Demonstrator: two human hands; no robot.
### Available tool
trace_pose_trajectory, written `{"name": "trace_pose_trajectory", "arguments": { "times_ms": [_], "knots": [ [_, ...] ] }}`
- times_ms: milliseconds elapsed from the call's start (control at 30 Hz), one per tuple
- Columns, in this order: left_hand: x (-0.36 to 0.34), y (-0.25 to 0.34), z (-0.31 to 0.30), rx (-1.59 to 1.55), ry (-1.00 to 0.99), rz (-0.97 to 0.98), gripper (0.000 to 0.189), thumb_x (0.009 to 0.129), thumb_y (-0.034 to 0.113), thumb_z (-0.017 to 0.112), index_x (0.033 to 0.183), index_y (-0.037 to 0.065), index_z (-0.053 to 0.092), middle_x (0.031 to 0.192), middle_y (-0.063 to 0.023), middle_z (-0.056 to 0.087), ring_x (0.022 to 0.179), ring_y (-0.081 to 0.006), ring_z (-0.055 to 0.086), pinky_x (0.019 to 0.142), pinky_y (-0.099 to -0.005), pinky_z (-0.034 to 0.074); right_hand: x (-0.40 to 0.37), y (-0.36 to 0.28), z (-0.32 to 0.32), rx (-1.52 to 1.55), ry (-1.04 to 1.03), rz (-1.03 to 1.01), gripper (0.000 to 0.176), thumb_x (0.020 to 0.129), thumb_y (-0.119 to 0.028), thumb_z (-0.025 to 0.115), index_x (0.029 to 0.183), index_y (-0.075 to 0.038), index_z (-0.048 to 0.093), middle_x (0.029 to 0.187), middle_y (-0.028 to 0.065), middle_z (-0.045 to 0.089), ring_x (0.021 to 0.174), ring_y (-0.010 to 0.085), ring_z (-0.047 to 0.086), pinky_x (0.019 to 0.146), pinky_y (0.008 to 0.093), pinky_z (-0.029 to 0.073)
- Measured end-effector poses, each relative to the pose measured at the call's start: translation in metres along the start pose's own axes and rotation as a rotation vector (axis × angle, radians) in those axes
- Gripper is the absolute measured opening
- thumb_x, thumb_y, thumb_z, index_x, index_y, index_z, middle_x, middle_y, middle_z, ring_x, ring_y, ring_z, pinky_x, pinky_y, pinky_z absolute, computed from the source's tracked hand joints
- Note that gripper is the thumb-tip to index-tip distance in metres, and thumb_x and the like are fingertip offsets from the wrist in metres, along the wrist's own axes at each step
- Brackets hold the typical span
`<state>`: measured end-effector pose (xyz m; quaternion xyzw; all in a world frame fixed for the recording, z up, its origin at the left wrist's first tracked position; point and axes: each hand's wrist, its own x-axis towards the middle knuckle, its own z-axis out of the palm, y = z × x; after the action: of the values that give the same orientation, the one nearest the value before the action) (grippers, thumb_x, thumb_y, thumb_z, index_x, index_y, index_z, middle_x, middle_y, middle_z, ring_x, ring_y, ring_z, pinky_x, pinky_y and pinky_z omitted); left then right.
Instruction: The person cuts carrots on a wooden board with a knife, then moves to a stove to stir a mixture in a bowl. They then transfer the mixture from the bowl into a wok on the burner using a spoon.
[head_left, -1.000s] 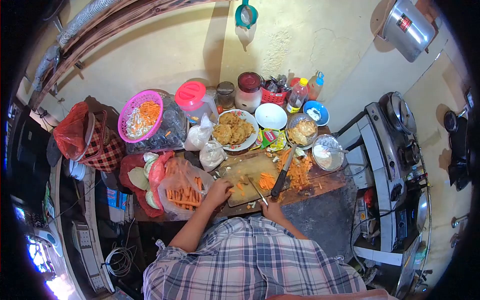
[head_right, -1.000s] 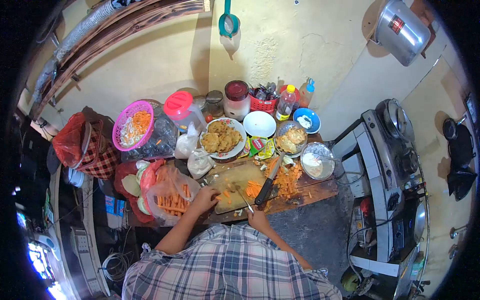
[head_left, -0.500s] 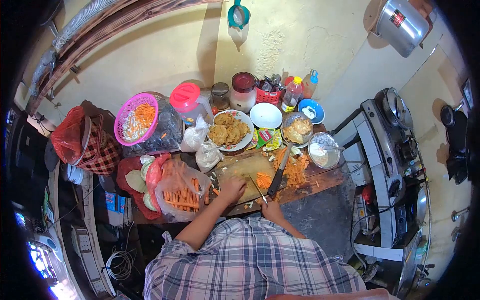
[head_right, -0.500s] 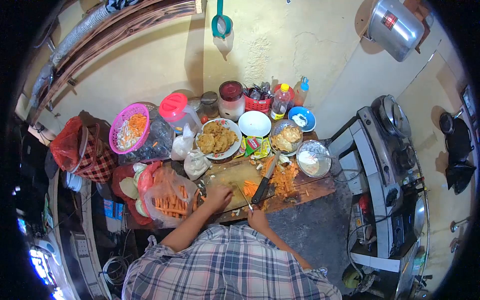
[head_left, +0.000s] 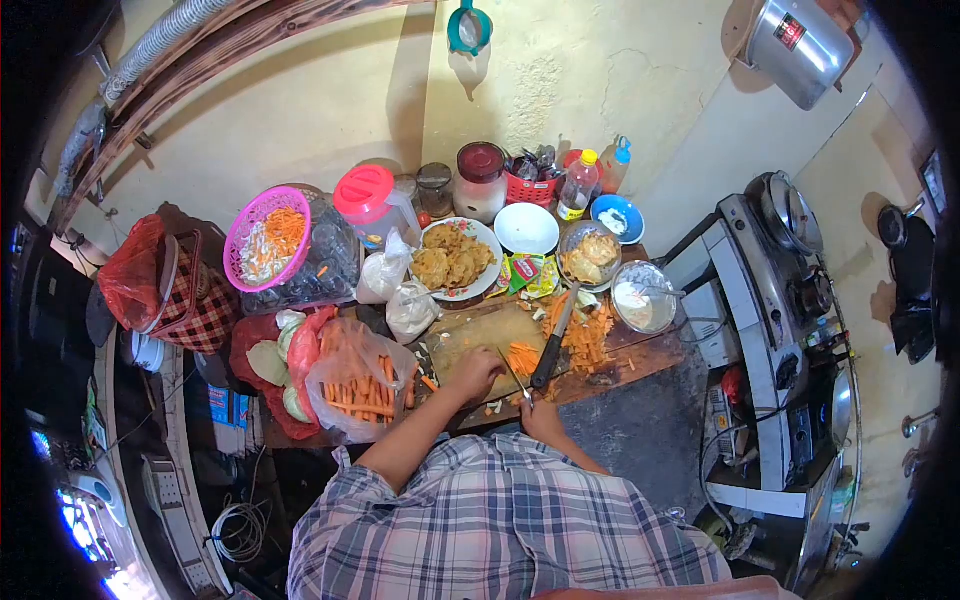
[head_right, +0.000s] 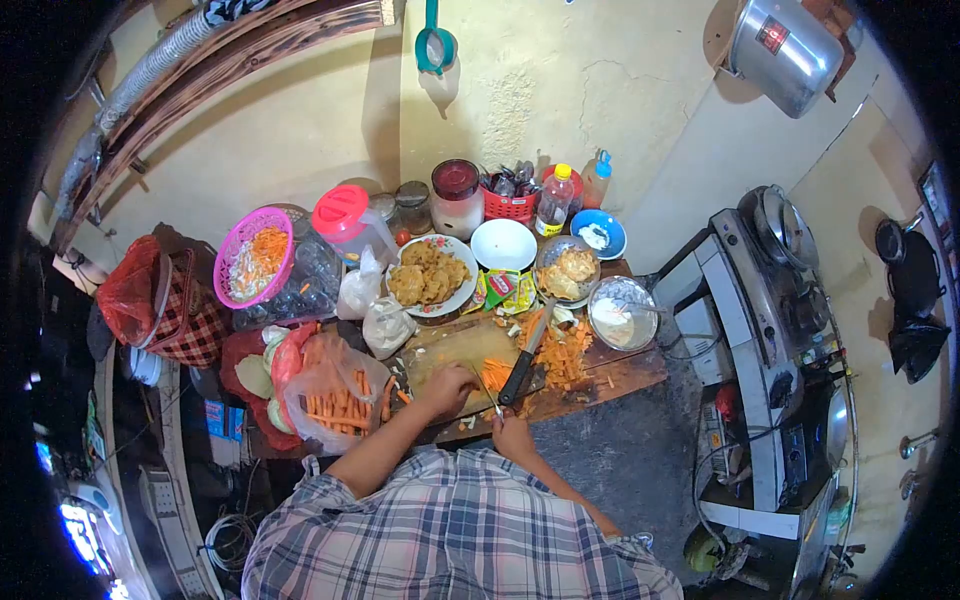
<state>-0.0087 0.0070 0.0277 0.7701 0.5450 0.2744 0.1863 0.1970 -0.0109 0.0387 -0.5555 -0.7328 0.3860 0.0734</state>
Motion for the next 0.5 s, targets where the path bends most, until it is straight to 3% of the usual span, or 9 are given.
{"name": "trace_pose_trajectory", "arguments": {
  "times_ms": [67, 167, 267, 500],
  "knots": [
    [-0.007, -0.003, 0.005, 0.019, 0.06, -0.163, 0.01, 0.07, 0.013, 0.062, 0.078, 0.011, 0.069, 0.079, -0.0068, 0.064, 0.087, -0.026, 0.058, 0.075, -0.039, 0.046, 0.001, 0.001, 0.002, 0.0, -0.014, 0.033, 0.042, 0.091, -0.031, 0.045, 0.107, 0.006, 0.054, 0.082, 0.0329, 0.06, 0.08, 0.0483, 0.059, 0.067, 0.0513, 0.047],
    [-0.015, 0.01, -0.008, 0.209, 0.046, -0.156, 0.009, 0.072, 0.015, 0.063, 0.078, 0.012, 0.069, 0.082, -0.0043, 0.063, 0.091, -0.0231, 0.057, 0.077, -0.04, 0.043, 0.002, -0.001, -0.003, 0.043, -0.07, 0.053, 0.041, 0.091, -0.03, 0.045, 0.105, 0.006, 0.056, 0.08, 0.0321, 0.06, 0.078, 0.0484, 0.059, 0.066, 0.0509, 0.047],
    [-0.014, 0.01, -0.011, 0.157, -0.063, -0.2, 0.013, 0.076, 0.015, 0.061, 0.084, 0.008, 0.068, 0.087, -0.0047, 0.063, 0.093, -0.0255, 0.055, 0.082, -0.0428, 0.04, 0.004, 0.007, 0.006, 0.004, -0.001, 0.007, 0.036, 0.09, -0.027, 0.047, 0.101, 0.006, 0.056, 0.072, 0.0294, 0.06, 0.071, 0.0475, 0.06, 0.064, 0.0521, 0.048],
    [-0.002, 0.003, -0.004, 0.146, -0.077, -0.109, 0.012, 0.078, 0.016, 0.061, 0.084, 0.01, 0.069, 0.089, -0.0041, 0.064, 0.092, -0.0246, 0.056, 0.083, -0.0409, 0.04, 0.004, 0.006, 0.006, -0.004, 0.03, -0.033, 0.037, 0.091, -0.028, 0.047, 0.101, 0.006, 0.055, 0.072, 0.0297, 0.06, 0.071, 0.0478, 0.06, 0.065, 0.0533, 0.048]
  ]
}}
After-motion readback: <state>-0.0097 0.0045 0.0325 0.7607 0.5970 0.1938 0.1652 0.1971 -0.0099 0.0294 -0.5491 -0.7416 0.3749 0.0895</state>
